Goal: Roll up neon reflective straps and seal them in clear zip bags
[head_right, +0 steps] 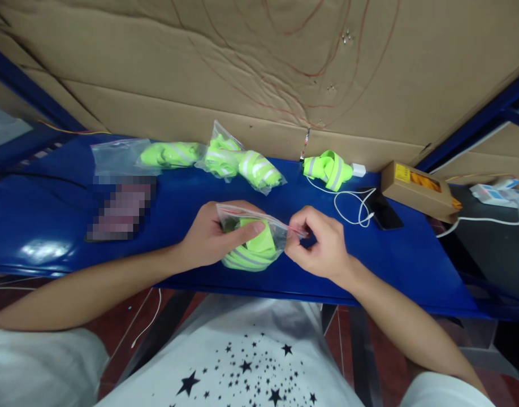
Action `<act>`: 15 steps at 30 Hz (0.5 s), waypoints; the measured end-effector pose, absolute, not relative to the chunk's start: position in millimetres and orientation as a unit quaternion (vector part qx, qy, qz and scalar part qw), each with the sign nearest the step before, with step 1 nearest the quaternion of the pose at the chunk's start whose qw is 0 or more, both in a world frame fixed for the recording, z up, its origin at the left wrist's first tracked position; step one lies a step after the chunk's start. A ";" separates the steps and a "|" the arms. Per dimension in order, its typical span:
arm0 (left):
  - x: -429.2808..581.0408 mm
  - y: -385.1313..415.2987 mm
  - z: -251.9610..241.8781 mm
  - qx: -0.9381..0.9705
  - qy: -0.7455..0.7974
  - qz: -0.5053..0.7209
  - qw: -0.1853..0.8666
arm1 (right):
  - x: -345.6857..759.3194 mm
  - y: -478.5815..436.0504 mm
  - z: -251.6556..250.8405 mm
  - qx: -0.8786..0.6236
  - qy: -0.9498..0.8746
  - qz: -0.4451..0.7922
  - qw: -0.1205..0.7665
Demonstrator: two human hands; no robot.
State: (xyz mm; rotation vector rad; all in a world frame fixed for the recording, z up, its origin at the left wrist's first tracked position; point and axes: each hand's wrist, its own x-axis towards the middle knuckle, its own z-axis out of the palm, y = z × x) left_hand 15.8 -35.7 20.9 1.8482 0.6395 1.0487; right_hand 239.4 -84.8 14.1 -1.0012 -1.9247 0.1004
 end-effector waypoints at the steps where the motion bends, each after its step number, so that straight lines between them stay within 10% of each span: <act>1: 15.8 -35.6 20.9 0.747 0.257 0.422 0.445 | 239.4 -84.7 13.9 -0.403 -0.787 0.036 0.465; 15: 18.2 -38.9 22.5 0.767 0.238 0.370 0.467 | 232.6 -87.1 13.1 -0.403 -0.790 0.114 0.449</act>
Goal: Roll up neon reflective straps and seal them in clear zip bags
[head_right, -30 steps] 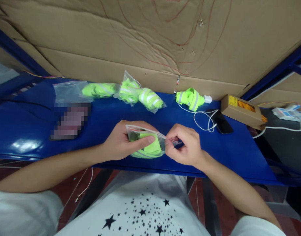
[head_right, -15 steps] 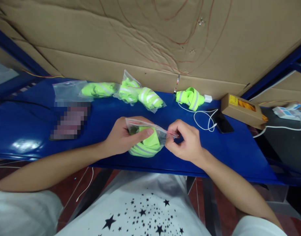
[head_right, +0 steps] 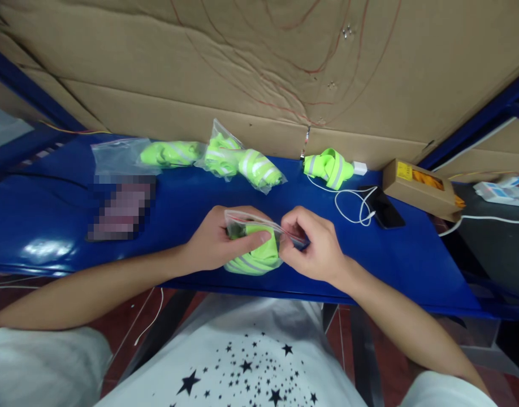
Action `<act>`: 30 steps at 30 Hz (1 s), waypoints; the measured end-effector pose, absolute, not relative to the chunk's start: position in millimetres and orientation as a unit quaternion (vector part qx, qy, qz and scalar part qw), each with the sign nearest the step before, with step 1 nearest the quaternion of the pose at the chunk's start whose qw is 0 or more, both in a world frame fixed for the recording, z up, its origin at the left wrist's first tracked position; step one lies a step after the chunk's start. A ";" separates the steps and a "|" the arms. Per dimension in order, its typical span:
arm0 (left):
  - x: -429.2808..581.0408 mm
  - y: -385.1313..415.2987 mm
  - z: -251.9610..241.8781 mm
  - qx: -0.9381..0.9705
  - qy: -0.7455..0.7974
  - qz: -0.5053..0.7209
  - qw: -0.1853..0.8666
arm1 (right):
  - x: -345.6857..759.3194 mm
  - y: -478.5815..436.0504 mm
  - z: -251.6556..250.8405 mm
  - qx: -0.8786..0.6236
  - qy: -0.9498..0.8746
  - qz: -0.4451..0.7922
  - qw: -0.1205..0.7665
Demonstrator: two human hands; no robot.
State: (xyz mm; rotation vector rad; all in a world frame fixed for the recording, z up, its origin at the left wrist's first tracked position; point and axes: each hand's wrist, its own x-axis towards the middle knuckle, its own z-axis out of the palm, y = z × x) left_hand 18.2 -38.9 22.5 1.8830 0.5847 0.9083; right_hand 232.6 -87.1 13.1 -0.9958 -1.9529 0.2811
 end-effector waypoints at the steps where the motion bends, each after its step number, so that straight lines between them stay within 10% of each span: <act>1: 18.4 -39.3 22.5 0.767 0.239 0.366 0.469 | 232.1 -87.3 13.3 -0.400 -0.791 0.110 0.449; 30: 15.3 -33.3 12.3 0.845 0.196 0.233 0.440 | 230.5 -86.0 11.3 -0.402 -0.812 0.177 0.384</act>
